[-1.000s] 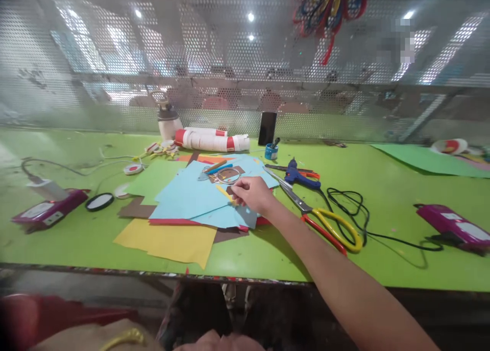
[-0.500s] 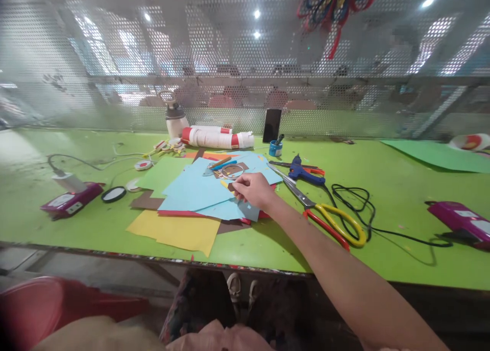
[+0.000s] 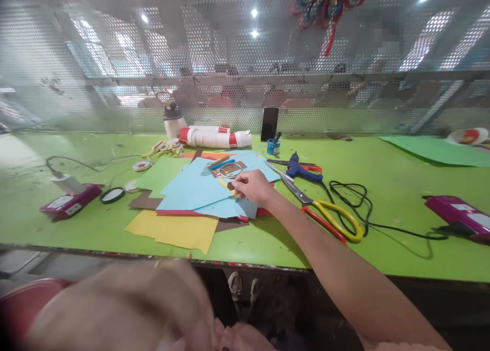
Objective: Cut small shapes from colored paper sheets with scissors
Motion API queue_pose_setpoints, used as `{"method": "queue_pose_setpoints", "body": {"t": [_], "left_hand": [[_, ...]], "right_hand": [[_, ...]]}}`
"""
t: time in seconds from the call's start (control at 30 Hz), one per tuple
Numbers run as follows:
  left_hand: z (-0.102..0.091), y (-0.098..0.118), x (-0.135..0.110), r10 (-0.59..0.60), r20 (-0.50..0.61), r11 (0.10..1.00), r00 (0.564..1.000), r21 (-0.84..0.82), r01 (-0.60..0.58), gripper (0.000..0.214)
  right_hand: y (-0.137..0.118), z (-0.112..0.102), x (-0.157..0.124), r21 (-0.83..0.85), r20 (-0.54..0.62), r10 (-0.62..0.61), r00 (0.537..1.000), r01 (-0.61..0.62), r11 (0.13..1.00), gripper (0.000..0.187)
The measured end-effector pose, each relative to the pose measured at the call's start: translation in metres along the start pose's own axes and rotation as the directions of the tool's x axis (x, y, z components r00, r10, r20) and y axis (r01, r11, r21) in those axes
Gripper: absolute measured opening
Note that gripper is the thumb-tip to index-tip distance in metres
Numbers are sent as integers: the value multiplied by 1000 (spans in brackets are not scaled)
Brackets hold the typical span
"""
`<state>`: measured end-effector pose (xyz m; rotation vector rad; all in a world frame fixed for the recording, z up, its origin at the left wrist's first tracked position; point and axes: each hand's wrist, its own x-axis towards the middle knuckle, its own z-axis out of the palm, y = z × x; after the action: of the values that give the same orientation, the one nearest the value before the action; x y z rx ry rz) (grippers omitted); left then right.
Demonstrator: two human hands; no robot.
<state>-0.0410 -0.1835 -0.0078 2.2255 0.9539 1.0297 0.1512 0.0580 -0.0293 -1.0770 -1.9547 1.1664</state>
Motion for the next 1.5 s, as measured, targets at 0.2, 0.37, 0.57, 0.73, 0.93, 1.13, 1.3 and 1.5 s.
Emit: {"method": "queue_pose_setpoints", "body": {"t": [0.2,0.37,0.57,0.73,0.93,1.13,1.3,1.5], "left_hand": [[-33,-67,42,-263,-65,922,963,276,270,22],[-47,-90,29,-371,-129,847,920,359,391,24],[-63,-100,23,-401,-223,824,889,336,456,27],[-129,-135,4,-544,-570,462,616,410,786,36],[-186,-169,5,-608,-530,299,591,537,789,66],[-185,-190,15,-663,-402,302,632,628,717,75],[-188,-196,16,-643,-446,275,623,624,731,66],[-193,-193,14,-612,-525,238,592,591,771,65]], "right_hand": [[-15,-2,-11,23,188,1,982,-6,1000,16],[-25,0,-18,23,289,2,957,-9,1000,15],[-19,1,-17,-11,310,4,951,-1,1000,16],[-14,4,-16,-21,334,39,942,-34,999,17],[-13,6,-14,-16,306,50,951,-48,999,18],[-12,5,-13,-17,292,46,955,-43,999,19],[-13,3,-13,-8,291,40,956,-39,999,19],[-19,2,-17,37,327,31,945,-45,998,20]]}}
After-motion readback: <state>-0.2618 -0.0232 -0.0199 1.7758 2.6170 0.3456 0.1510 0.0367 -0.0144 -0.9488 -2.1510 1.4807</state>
